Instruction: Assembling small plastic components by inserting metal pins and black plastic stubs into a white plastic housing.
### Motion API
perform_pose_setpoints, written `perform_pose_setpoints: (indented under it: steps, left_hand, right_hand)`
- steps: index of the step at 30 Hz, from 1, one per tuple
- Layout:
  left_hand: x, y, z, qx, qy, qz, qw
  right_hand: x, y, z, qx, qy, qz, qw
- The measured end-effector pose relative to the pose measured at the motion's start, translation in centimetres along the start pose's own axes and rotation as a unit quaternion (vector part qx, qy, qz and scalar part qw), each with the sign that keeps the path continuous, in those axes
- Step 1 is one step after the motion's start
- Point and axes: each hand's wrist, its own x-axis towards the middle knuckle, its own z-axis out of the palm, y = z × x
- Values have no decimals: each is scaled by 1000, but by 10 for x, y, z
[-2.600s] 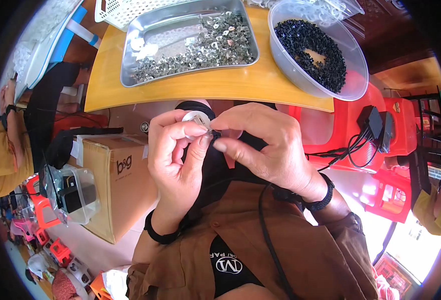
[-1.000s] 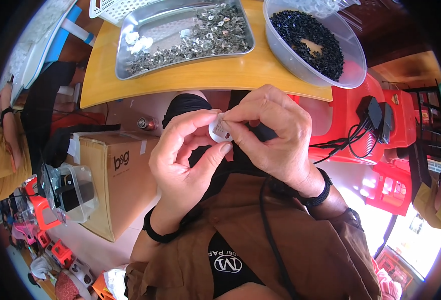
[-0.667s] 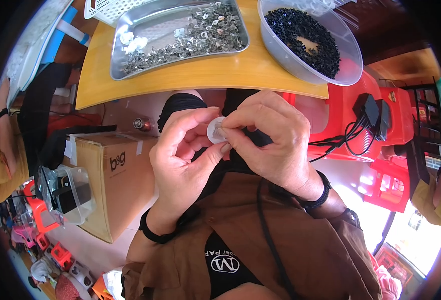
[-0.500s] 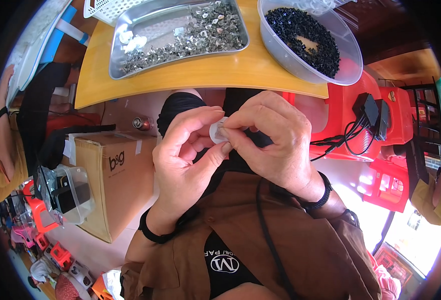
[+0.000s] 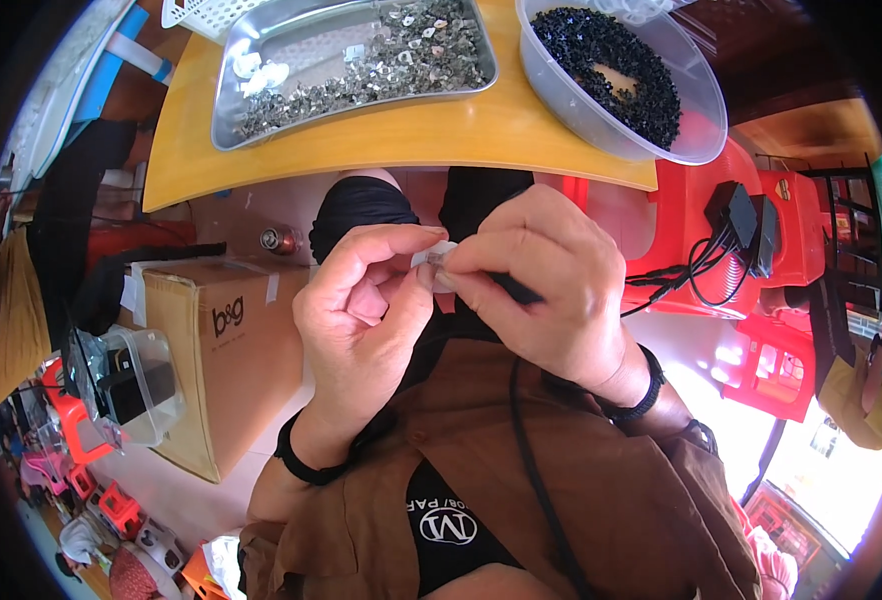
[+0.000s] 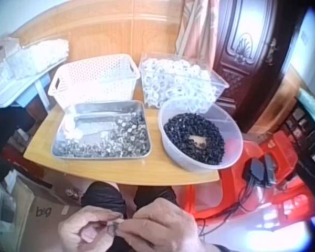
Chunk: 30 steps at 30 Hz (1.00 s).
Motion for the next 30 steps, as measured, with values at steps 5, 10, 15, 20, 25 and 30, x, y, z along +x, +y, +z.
perform_pose_setpoints:
  steps: [5,10,15,20,25,30]
  left_hand:
    - [-1,3,3,27,36,0,999]
    - [-3,2,1,39,34,17,999]
    - [-2,-3,-2,-46,9,-35,998]
    - [3,-3,1,-54,26,-83,995]
    - [-1,-3,-9,-22,61,-97,993]
    - [1,-3,-4,-50,67,-142,986]
  right_hand:
    - [-8,5,6,-73,7,-119,990]
    - [-12,8,12,-63,13,-117,991]
    - [-13,10,12,-63,17,-95,993]
    - [-8,7,-6,-35,11,-51,998]
    - [13,19,-62,-135,115,0,984]
    - [35,68,-121,-274,78,121,951]
